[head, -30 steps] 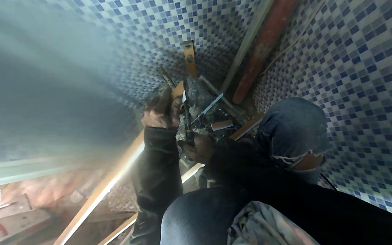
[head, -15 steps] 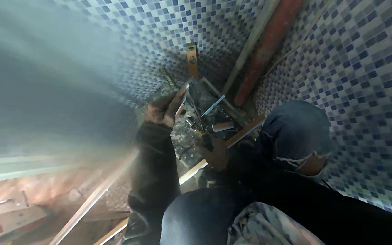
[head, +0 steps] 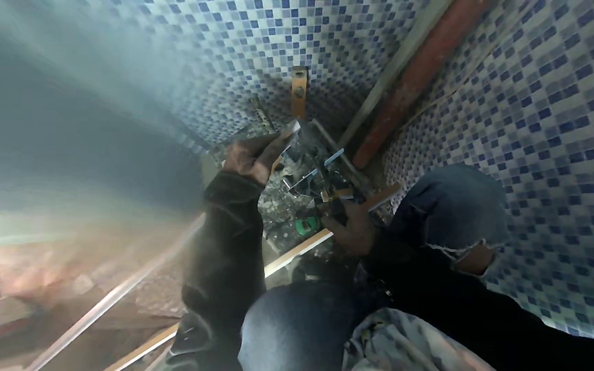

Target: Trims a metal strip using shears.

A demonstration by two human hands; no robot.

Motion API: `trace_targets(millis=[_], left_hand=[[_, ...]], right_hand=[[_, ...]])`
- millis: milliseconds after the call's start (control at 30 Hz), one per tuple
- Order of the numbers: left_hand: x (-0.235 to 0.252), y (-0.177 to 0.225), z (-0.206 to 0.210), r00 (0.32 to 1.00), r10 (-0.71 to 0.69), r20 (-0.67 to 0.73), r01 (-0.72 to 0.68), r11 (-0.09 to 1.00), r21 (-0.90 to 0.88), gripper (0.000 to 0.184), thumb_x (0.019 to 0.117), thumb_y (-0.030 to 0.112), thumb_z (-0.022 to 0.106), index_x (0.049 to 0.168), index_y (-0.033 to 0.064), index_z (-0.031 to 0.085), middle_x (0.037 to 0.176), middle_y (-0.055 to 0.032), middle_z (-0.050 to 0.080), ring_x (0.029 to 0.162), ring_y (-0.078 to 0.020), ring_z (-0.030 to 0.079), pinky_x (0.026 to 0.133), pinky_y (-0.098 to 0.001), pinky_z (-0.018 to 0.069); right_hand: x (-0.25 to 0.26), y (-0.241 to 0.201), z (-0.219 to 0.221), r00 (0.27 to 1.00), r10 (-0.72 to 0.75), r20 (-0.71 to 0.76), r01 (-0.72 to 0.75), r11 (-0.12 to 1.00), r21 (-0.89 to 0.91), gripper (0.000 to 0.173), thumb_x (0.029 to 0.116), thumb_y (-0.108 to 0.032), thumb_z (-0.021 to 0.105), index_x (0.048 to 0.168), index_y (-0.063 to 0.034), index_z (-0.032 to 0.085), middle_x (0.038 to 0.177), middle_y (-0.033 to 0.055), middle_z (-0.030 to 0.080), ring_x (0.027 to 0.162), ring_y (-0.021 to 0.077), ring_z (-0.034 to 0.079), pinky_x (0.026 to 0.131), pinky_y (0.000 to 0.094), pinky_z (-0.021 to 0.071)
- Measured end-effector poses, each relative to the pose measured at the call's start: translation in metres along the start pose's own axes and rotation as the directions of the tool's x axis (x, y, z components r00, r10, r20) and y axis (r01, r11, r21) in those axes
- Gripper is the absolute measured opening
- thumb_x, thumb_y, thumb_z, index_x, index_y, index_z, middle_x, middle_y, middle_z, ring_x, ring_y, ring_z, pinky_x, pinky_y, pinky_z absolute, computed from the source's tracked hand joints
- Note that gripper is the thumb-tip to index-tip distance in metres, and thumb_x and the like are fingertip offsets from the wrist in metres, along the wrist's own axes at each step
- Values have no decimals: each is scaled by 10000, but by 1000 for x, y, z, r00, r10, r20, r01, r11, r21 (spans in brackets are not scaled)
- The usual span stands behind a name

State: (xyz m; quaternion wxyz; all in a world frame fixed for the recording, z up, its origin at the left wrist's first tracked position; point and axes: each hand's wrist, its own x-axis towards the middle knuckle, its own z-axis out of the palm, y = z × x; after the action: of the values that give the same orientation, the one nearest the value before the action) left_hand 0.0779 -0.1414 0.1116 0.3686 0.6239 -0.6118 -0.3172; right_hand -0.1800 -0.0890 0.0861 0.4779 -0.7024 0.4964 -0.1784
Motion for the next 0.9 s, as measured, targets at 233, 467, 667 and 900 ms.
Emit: trace_targets(millis=[233,467,667,900], left_hand=[[0,2,0,1000,1,13,0,1000,-22,302,1054,254,527,1161,70,741,745,36,645,582,17,505,591,-202,459],[0,1,0,1000,16,27,-15,1000,-16,324,1056,259,510,1173,60,737,808,-3,687,614,-7,545,621,-238,493],[-1,0,0,999,18,43,-17,1000,-9,332,1059,264,506,1193,58,730,774,6,666,594,-5,528,606,-230,481],[-1,3,0,999,0,51,0,1000,1,333,1064,258,496,1174,50,732,786,-8,669,601,-14,535,613,-239,486]], right_hand=[[1,0,0,1000,-11,10,10,1000,26,317,951,-212,656,1178,5,700,937,130,716,787,168,681,759,370,584],[1,0,-5,998,36,49,-35,999,-25,342,967,-238,649,1211,-2,695,952,137,716,814,203,682,790,420,579],[1,3,-4,999,4,37,-3,1000,-15,330,965,-254,637,1169,-4,704,910,118,712,774,184,673,751,414,578],[0,3,-1,999,-36,14,36,998,60,316,960,-220,647,1188,-7,698,874,80,706,728,113,652,717,325,575]])
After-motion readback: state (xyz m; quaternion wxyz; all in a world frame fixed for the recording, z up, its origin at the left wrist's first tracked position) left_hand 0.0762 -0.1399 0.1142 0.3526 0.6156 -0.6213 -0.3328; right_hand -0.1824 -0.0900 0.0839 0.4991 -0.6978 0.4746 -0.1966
